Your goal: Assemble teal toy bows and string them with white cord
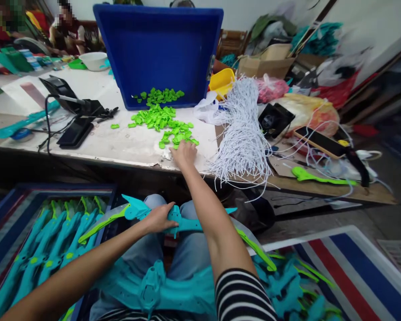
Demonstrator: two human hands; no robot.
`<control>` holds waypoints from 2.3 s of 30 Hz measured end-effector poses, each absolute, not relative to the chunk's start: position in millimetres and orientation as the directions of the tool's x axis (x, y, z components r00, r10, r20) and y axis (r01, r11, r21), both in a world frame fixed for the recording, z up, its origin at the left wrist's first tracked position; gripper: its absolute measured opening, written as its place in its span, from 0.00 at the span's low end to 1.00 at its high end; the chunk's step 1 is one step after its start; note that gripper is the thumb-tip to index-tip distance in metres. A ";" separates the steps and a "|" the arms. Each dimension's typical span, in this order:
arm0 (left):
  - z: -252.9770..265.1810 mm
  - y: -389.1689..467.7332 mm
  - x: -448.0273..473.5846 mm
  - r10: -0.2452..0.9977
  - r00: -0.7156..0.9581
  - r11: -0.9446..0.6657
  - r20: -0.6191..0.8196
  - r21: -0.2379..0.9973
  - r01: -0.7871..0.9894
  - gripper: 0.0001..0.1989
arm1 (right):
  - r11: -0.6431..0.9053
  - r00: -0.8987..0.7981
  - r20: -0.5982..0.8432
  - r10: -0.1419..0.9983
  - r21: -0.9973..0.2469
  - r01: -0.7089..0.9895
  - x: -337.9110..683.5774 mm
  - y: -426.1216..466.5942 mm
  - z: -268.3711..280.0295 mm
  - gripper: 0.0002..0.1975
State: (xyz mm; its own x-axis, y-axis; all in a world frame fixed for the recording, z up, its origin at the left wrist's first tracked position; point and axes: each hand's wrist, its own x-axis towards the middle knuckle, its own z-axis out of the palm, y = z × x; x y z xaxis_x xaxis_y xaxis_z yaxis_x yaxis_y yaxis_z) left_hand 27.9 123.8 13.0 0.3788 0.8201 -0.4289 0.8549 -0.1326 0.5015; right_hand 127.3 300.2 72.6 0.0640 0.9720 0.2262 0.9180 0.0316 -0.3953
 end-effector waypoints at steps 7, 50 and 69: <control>7.0 150.1 27.4 0.790 0.410 -0.057 -0.456 0.612 0.789 0.25 | 0.283 -0.102 0.343 0.934 -0.534 0.797 150.2 251.6 66.4 0.08; 5.6 139.2 39.5 0.853 0.400 -0.059 -0.336 0.699 0.712 0.24 | 0.561 -0.422 0.395 0.816 -0.366 0.743 140.8 234.4 51.1 0.12; 30.1 164.9 23.8 0.516 0.764 -0.383 -0.387 0.694 0.610 0.15 | 0.285 -0.325 0.024 0.945 -0.548 0.786 188.9 293.1 77.8 0.07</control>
